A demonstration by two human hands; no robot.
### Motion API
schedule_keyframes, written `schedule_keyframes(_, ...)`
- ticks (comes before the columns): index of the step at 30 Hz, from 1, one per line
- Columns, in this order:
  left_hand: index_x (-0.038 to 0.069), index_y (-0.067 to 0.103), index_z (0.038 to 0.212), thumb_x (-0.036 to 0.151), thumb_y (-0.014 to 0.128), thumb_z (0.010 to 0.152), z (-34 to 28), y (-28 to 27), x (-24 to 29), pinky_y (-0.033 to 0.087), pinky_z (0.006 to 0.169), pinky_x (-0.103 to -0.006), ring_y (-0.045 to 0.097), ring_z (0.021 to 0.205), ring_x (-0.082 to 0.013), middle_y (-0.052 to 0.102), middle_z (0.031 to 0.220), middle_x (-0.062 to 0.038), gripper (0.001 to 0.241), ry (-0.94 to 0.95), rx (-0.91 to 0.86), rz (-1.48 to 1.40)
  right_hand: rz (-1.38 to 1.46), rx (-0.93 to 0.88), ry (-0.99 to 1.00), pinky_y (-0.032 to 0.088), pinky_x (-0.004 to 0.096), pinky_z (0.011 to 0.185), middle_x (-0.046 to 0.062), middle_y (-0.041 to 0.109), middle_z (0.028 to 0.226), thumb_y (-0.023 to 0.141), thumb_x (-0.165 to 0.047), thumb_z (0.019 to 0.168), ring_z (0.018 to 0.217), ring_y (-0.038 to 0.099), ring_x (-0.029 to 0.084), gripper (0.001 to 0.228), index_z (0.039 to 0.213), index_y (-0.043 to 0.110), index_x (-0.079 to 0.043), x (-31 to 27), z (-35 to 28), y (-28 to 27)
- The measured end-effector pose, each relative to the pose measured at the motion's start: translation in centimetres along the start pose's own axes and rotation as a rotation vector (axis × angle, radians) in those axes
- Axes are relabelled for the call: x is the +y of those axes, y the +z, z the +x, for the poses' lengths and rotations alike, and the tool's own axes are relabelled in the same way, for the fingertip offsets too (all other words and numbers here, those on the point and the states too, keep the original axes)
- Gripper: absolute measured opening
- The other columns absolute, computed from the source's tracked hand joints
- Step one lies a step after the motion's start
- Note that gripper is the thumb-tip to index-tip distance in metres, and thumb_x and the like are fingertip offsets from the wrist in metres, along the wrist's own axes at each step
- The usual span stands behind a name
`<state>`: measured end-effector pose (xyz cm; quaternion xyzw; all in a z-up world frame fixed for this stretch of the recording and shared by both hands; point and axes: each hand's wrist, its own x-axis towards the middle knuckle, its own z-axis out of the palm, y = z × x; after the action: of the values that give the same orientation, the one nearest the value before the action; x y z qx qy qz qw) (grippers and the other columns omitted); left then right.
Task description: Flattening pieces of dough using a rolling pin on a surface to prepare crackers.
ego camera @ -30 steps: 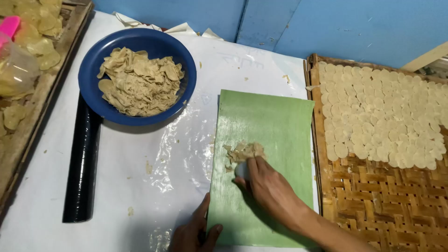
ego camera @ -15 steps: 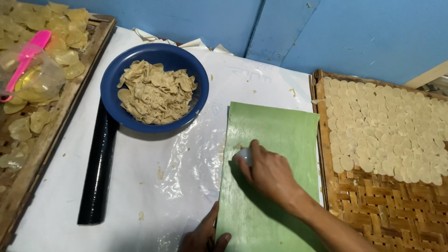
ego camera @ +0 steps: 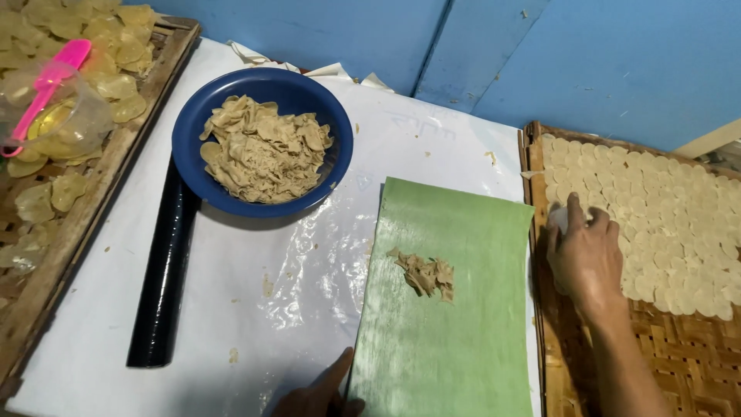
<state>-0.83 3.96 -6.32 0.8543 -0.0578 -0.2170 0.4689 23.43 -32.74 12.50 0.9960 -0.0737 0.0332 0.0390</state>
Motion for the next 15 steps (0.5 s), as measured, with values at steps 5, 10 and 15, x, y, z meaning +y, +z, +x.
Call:
schedule_keyframes(5,0.000,0.070,0.123,0.025,0.075,0.084,-2.8,-11.3,9.6,0.062,0.066,-0.0365,0.070,0.078,-0.0246,0.075,0.091,-0.017,0.046,-0.132,0.888,0.230,0.114,-0.021,-0.345,0.062,0.057,0.085,0.033,0.048,0.143,0.056,-0.040,0.099,0.112,0.062,0.047,0.070,0.157,0.039,-0.005,-7.4,-5.3,-2.0)
schedule_keyframes(10,-0.016,0.056,0.141,0.026,0.069,0.094,-1.9,-16.1,7.2,0.041,0.105,-0.0492,0.051,0.121,-0.0415,0.055,0.134,-0.031,0.064,-0.235,1.052,0.675,0.143,-0.337,-0.587,0.067,0.049,0.079,0.023,0.050,0.134,0.069,-0.066,0.085,0.103,0.064,0.036,0.101,0.157,0.031,-0.006,-12.1,-8.2,1.2)
schedule_keyframes(15,-0.017,0.045,0.149,0.011,0.068,0.092,-1.2,-17.9,7.3,0.057,0.079,-0.0472,0.064,0.094,-0.0386,0.065,0.104,-0.031,0.067,-0.461,0.914,0.567,0.316,-0.150,-0.667,0.061,0.040,0.072,0.012,0.065,0.102,0.061,-0.025,0.100,0.082,0.067,0.028,0.026,0.112,0.069,-0.004,-13.1,-7.9,0.5)
